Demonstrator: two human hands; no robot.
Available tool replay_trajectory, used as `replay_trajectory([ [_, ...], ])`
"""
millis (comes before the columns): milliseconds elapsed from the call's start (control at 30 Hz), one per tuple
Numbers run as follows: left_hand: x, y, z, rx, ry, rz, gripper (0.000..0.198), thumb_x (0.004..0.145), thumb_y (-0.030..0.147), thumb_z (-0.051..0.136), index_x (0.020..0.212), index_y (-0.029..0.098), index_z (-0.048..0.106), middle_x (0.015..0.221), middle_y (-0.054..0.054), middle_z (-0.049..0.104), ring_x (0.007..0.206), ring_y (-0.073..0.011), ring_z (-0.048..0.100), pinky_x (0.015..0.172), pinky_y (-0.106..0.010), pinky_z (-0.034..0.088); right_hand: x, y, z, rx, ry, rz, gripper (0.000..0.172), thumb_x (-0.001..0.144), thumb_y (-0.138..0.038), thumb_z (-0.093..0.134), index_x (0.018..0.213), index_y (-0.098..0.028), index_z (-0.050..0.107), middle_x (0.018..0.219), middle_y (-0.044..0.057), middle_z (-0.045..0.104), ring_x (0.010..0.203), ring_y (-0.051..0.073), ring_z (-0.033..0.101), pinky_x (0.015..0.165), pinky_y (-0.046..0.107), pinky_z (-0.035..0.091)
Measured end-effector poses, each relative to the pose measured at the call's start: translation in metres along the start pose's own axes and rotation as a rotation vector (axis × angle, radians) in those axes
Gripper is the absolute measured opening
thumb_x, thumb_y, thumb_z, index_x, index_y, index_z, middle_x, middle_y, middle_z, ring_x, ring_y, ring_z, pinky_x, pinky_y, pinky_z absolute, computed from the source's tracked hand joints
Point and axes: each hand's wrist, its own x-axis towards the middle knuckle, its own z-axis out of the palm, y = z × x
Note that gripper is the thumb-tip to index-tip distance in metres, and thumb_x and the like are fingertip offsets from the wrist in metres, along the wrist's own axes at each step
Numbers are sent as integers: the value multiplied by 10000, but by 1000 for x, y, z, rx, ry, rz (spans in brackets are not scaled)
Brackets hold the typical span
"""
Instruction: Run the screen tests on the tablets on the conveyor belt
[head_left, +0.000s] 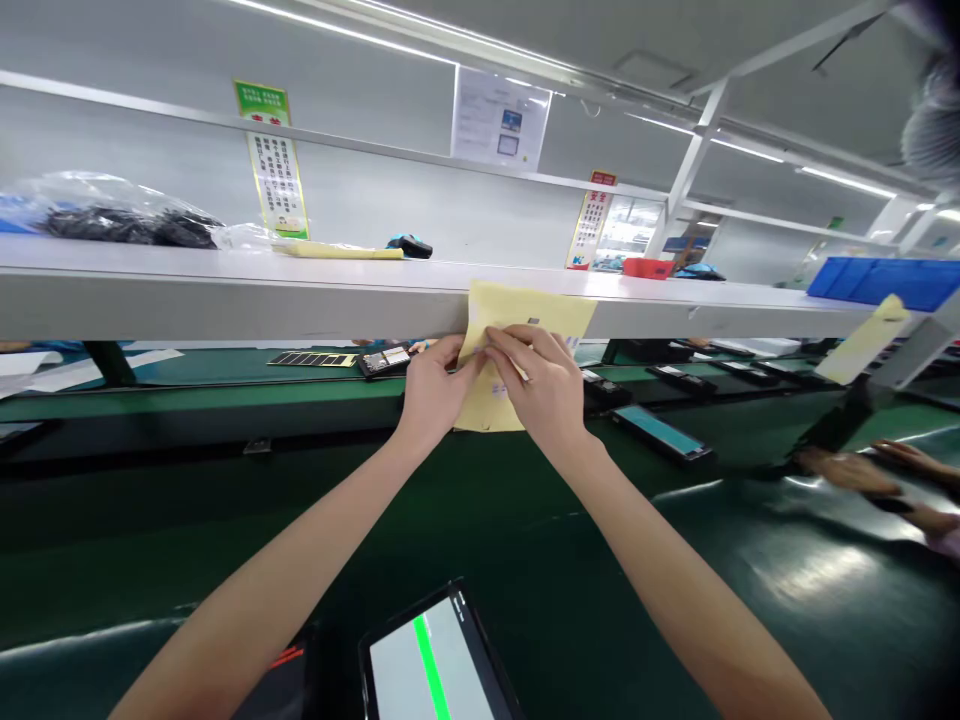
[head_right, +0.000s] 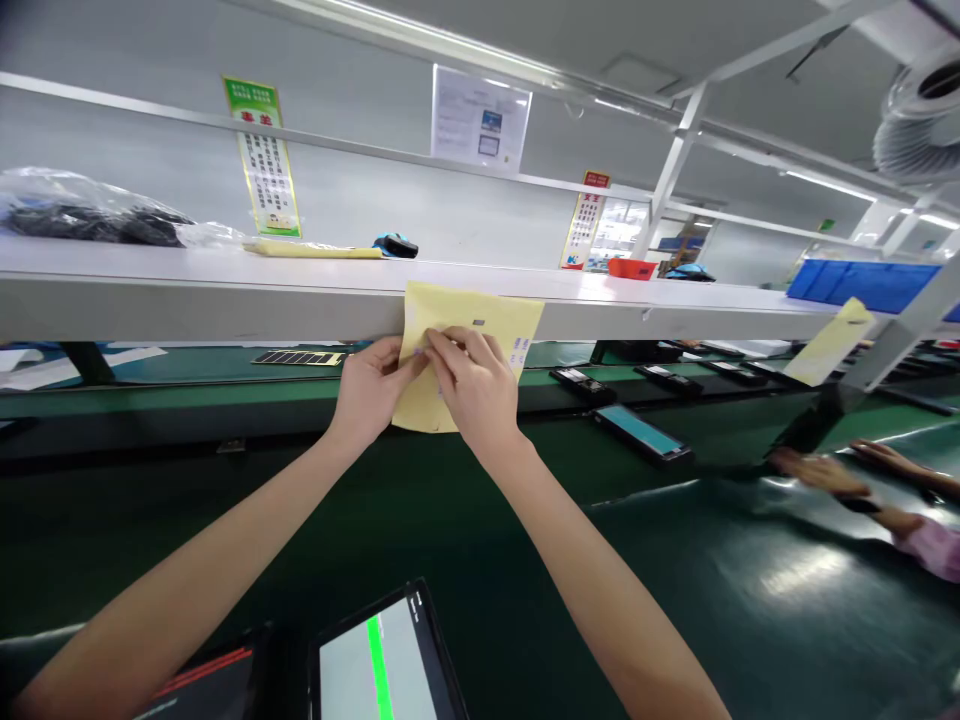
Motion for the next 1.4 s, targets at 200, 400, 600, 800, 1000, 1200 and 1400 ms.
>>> replay_trajectory([
  [200, 6, 10, 1, -90, -16, -76, 297, 736, 364, 755, 916, 134, 701, 808, -41, 728, 823, -211, 676, 702, -286, 515, 9, 14, 1, 168, -44, -1, 235, 1004, -275, 539, 1019, -175, 750, 983, 63, 702, 881, 203, 621, 793, 338, 522],
  [400, 9, 13, 3, -125, -22, -55, 285, 730, 370, 771, 893, 143, 720, 830, -37, 739, 870, -210, 683, 722, -273, 502, 11, 23, 0, 279, -64, 31, 197, 974, -212, 546, 981, -198, 742, 946, 41, 707, 871, 196, 620, 803, 351, 500],
  [600, 13, 7, 6, -84, -74, -24, 314, 766, 391, 707, 926, 124, 666, 924, -90, 741, 939, -254, 688, 766, -322, 526, 14, 21, 5, 346, -57, 111, 189, 945, -236, 552, 915, -186, 732, 911, 51, 701, 867, 210, 615, 791, 355, 488],
  [800, -22, 12, -30, 178, -179, -32, 377, 841, 323, 636, 1167, 141, 580, 1198, -122, 680, 1098, -255, 637, 943, -383, 502, 3, 5, -19, 299, 53, 333, 189, 945, -286, 564, 899, -178, 713, 906, 62, 703, 812, 203, 635, 703, 317, 496],
  [1000, -169, -17, -198, 849, -161, -535, 677, 804, 579, 543, 1335, 159, 530, 1476, -108, 466, 1393, -325, 363, 1194, -448, 225, -162, -61, -80, 313, -328, -84, 170, 990, -150, 507, 1024, -166, 672, 931, 56, 692, 861, 181, 638, 785, 300, 474],
  [1200, -318, -57, -288, 597, -85, -1021, 802, 858, 686, 338, 1411, 113, 434, 1463, -162, 478, 1325, -322, 480, 1047, -429, 470, -280, -100, -99, 386, -633, -91, 253, 1006, -123, 429, 1085, -154, 668, 911, 65, 662, 812, 179, 629, 728, 312, 458],
  [1400, -458, -52, -285, 175, -131, -1041, 958, 817, 616, 581, 1525, 411, -31, 1644, 47, 12, 1500, -260, 95, 1209, -424, 247, -276, -103, -113, 327, -720, -57, 258, 1010, -121, 413, 1062, -177, 660, 902, 66, 662, 814, 183, 624, 765, 320, 455],
])
